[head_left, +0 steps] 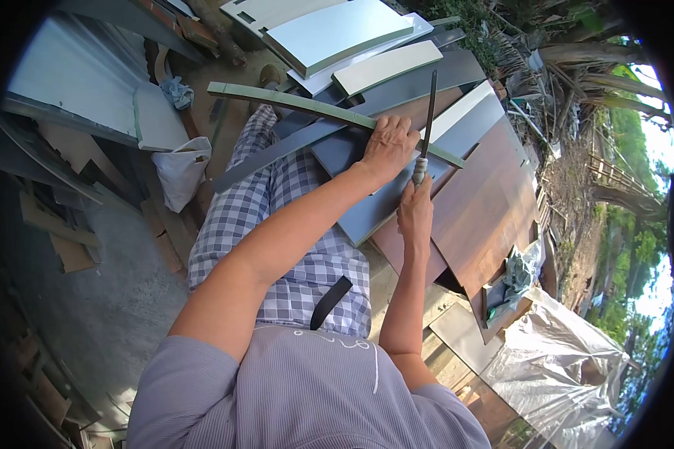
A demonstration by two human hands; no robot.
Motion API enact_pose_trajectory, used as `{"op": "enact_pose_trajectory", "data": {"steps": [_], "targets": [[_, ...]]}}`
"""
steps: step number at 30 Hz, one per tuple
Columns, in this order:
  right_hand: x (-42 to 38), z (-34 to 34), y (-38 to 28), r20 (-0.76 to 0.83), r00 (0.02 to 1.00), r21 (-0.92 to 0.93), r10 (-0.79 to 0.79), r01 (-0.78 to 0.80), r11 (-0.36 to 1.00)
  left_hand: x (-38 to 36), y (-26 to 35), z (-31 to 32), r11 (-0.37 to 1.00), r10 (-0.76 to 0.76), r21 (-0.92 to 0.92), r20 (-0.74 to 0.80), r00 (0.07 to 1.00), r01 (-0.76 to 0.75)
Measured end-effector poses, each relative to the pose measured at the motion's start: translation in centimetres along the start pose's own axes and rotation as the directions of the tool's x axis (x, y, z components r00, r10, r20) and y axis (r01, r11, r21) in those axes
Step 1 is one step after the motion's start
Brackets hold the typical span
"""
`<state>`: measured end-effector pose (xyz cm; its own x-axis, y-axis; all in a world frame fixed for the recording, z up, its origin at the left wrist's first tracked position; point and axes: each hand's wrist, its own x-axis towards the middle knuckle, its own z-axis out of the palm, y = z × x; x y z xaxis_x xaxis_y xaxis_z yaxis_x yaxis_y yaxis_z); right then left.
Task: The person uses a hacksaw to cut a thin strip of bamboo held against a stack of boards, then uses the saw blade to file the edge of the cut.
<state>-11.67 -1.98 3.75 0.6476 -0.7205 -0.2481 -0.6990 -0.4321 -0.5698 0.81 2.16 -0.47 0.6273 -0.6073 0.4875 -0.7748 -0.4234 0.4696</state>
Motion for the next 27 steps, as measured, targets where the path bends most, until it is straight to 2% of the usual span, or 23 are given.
{"op": "enact_pose_trajectory", "data": {"steps": [4, 6, 9, 12, 16, 21, 22, 24, 27], "targets": [[-2.1, -0.2, 1.3, 0.024, 1.000, -0.035, 0.002, -0.001, 0.999, 0.1, 0.0, 0.1, 1.000, -0.002, -0.011, -0.001, 1.000, 0.002], [-4.8, -0.4, 1.8, 0.000, 0.999, -0.085, -0.052, 0.052, 0.995, 0.0, 0.1, 0.3, 1.000, -0.010, -0.015, 0.003, 1.000, 0.010], [-8.2, -0.4, 2.9, 0.037, 0.999, -0.075, 0.029, -0.026, 0.997, 0.0, 0.0, 0.4, 1.000, 0.002, 0.007, -0.008, 1.000, -0.002], [-10.0, -0.4, 3.1, 0.041, 0.999, -0.091, 0.036, -0.032, 0.995, 0.0, 0.0, 0.4, 1.000, -0.005, -0.024, -0.003, 1.000, 0.005], [-8.3, -0.4, 3.5, 0.047, 0.998, -0.088, 0.034, -0.030, 0.996, 0.0, 0.0, 0.5, 1.000, 0.001, -0.012, -0.008, 1.000, -0.001], [-3.0, 0.0, 1.7, -0.023, 0.995, -0.114, -0.099, 0.096, 0.989, 0.0, 0.0, 0.3, 1.000, 0.010, -0.028, -0.036, 0.999, -0.011], [-2.4, -0.1, 1.2, -0.022, 0.994, -0.110, -0.104, 0.101, 0.989, 0.0, 0.0, 0.4, 1.000, 0.005, -0.012, -0.026, 1.000, -0.006], [-1.8, -0.5, 0.3, 0.017, 1.000, -0.095, -0.009, 0.011, 0.995, 0.0, -0.1, 0.3, 1.000, -0.001, 0.005, -0.015, 1.000, 0.001], [-2.2, -0.1, 1.4, 0.018, 0.998, -0.039, -0.055, 0.056, 0.998, -0.1, 0.2, 0.1, 1.000, -0.010, -0.006, 0.006, 1.000, 0.010]]}}
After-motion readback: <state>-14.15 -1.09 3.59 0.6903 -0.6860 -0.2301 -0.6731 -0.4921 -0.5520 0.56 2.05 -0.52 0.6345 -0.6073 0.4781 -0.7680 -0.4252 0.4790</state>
